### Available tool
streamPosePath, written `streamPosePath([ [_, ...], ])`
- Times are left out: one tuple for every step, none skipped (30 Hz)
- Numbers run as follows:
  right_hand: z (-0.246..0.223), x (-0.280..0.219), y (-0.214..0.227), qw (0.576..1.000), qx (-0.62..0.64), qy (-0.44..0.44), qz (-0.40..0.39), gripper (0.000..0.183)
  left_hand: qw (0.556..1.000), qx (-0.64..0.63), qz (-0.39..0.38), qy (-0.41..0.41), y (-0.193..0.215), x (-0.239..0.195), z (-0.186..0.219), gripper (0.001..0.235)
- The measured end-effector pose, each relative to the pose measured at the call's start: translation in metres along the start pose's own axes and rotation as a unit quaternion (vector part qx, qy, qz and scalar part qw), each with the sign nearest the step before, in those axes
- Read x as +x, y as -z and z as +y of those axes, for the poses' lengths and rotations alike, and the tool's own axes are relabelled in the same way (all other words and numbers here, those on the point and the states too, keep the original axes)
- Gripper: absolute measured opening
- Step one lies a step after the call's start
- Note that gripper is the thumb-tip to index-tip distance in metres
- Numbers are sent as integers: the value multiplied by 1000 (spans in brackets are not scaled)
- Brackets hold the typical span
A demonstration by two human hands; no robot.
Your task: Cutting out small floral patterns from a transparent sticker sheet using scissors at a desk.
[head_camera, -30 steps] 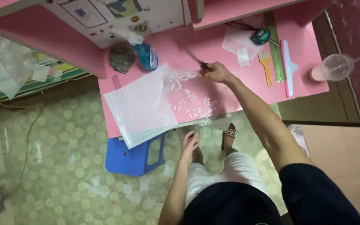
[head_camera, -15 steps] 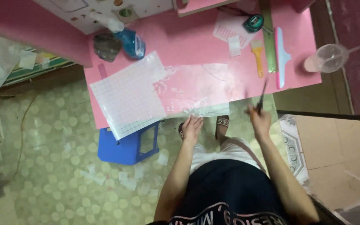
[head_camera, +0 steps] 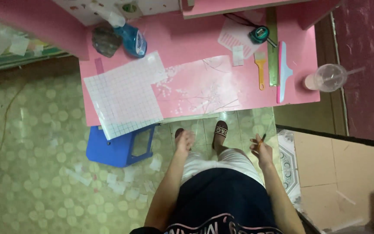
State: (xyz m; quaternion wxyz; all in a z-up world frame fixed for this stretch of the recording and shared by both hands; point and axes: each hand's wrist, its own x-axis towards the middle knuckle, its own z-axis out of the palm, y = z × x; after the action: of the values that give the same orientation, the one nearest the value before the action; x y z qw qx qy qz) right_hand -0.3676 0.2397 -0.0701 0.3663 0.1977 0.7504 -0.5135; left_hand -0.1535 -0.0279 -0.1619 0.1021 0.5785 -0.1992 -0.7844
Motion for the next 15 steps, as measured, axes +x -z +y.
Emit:
streamPosePath([
  [11,6,4,1000,13,-24,15,55,999,-10,33,-24,9,-1,2,46],
  [20,8,10,1000,9,-25,11,55,999,-14,37,-25,11,-6,11,46],
  [29,11,15,997,32,-55,36,54,996,-51,58,-53,13,-12,20,47],
  [38,12,21,993,56,-86,63,53,990,-87,79,-80,14,-17,29,48],
  [56,21,30,993,53,-87,61,53,989,-90,82,-80,11,-26,42,48],
  [74,30,41,991,60,-91,72,57,988,-90,87,-93,7,-34,54,55],
  [91,39,52,990,68,-96,83,61,986,-90,91,-106,3,-43,66,62],
  [110,52,61,990,66,-94,82,61,986,-93,91,-107,2,-40,71,62],
  [128,65,70,985,61,-137,81,66,987,-76,87,-108,1,-38,76,59],
  [146,79,78,979,57,-180,79,71,989,-58,83,-111,0,-36,82,56],
  [167,94,87,979,55,-178,77,71,988,-60,83,-112,-2,-34,85,56],
  [189,107,96,982,44,-177,47,75,989,-45,91,-105,-3,-33,89,57],
  [210,121,106,984,32,-175,17,84,990,-29,99,-97,-5,-31,92,57],
  [198,113,103,984,31,-174,17,84,990,-31,99,-98,-11,-37,98,57],
  [187,104,100,986,56,-156,-10,88,989,-30,94,-109,-16,-43,104,55],
])
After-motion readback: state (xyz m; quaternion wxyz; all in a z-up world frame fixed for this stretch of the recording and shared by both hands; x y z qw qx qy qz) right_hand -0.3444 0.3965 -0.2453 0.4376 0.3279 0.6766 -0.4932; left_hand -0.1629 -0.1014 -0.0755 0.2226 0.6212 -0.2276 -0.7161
